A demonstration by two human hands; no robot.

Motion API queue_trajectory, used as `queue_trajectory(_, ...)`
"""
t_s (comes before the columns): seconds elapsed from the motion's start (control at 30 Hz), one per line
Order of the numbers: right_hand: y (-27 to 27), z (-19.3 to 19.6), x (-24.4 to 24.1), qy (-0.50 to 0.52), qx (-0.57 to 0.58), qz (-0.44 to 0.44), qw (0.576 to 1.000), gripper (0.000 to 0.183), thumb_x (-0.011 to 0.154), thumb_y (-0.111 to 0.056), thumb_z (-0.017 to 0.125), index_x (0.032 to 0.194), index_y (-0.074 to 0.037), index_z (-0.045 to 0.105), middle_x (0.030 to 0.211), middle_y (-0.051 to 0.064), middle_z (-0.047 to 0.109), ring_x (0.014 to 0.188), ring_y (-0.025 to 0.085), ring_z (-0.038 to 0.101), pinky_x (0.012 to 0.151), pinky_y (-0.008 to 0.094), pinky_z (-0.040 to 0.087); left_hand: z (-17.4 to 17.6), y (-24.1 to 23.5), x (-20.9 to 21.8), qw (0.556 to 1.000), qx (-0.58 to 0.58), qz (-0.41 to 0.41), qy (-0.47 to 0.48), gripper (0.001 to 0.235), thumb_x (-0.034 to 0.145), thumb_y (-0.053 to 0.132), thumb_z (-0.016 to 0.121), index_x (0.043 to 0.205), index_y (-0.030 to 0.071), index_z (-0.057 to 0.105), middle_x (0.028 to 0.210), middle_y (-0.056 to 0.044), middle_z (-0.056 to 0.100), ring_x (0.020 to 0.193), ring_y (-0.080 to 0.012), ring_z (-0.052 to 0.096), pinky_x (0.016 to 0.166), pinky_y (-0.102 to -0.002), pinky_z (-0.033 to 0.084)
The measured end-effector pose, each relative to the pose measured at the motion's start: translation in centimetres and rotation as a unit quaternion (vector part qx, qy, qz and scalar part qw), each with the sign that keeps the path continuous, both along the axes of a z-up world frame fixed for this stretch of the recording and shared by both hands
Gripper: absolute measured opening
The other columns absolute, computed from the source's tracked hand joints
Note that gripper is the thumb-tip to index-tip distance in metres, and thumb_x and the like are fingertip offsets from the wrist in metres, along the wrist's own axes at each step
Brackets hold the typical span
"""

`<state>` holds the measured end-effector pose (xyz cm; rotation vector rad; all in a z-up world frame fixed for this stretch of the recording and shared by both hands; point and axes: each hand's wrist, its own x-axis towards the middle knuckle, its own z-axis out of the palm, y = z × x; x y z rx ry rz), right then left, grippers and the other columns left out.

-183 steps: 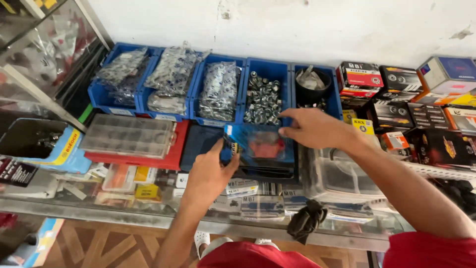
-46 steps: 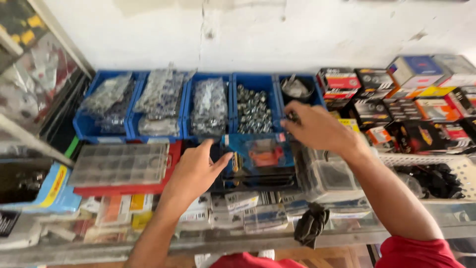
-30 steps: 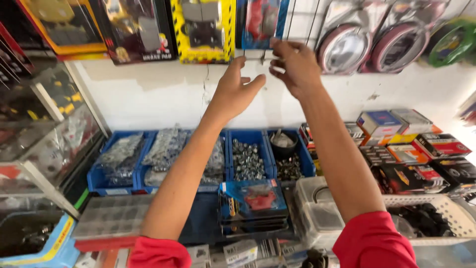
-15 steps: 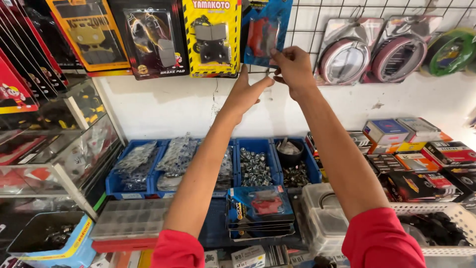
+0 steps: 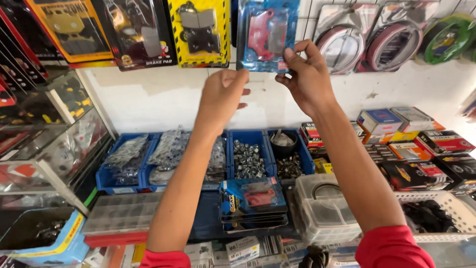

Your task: The person picks packaged brake pads from a glass counter, wipes the packaging with a dark cloth, and hangs them on a wall grid. The person repeats this process for multiple packages, stacking some on the counter before hanging them.

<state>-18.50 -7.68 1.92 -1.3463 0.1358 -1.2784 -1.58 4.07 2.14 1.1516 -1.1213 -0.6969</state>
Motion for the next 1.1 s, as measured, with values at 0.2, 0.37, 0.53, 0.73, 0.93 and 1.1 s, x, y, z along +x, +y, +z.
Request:
queue_trajectory(0.2,2.1,0.3,-0.6,-0.023,0.009,0.043,0.999,0.010,0.106,-0.010,0.062,0.099,-0.013,0.055,0.092,0.003,0.061,0.076,0.016,0.059,0.076,0.032,0.054,0.4,0.9,1.5,0.977,-0.040,0.092,-0.186,0.045,0.092,0.045,0.058,0.089,0.003,0.074,0.077,-0.008,0.075,0.060,-0.0152,0.072,0.055,-0.026,0.057)
queue_trajectory(0.37,1.5,0.1,0.1,-0.004,0.008,0.038,0.999,0.012,0.105,-0.006,0.061,0.098,-0.013,0.054,0.096,0.004,0.062,0.081,0.016,0.058,0.078,0.034,0.052,0.0,-1.0,2.8,0.988,-0.138,-0.052,-0.057,0.042,0.095,0.019,0.065,0.127,-0.007,0.056,0.099,-0.016,0.080,0.075,-0.0189,0.081,0.056,-0.026,0.063)
queue_trajectory(0.53,0.1,-0.4,0.8,0.023,-0.002,0.011,1.000,0.012,0.105,-0.008,0.063,0.099,-0.012,0.054,0.094,0.005,0.062,0.085,0.015,0.059,0.075,0.034,0.053,-0.6,-2.4,3.7,0.988,-0.139,-0.046,-0.043,0.016,0.098,0.011,0.060,0.108,-0.001,0.065,0.093,-0.014,0.080,0.074,-0.0162,0.078,0.063,-0.026,0.061)
queue_trajectory(0.73,-1.6,0.1,1.2,0.041,-0.010,-0.005,0.999,0.010,0.106,-0.007,0.061,0.103,-0.011,0.052,0.099,0.007,0.061,0.087,0.016,0.058,0.075,0.032,0.053,-1.0,-4.4,3.9,0.985,-0.160,-0.063,0.006,0.017,0.097,0.008,0.060,0.105,-0.005,0.066,0.090,-0.015,0.078,0.077,-0.0182,0.078,0.067,-0.025,0.064)
queue_trajectory(0.93,-1.0,0.3,0.7,0.049,-0.030,-0.017,0.998,0.008,0.107,-0.006,0.060,0.106,-0.009,0.052,0.098,0.007,0.061,0.088,0.016,0.059,0.075,0.031,0.053,-0.8,-3.0,3.2,0.981,-0.186,-0.063,-0.001,0.016,0.096,0.008,0.061,0.100,-0.007,0.065,0.091,-0.019,0.078,0.076,-0.0203,0.079,0.069,-0.028,0.067)
queue_trajectory(1.1,0.3,-0.4,-0.1,0.021,-0.045,0.023,0.999,0.013,0.107,-0.005,0.062,0.109,-0.014,0.053,0.098,0.006,0.064,0.089,0.017,0.058,0.076,0.033,0.051,-1.1,-1.6,3.3,0.980,-0.170,-0.103,0.026,0.008,0.096,0.005,0.062,0.098,-0.003,0.063,0.093,-0.021,0.077,0.078,-0.0225,0.077,0.074,-0.029,0.067)
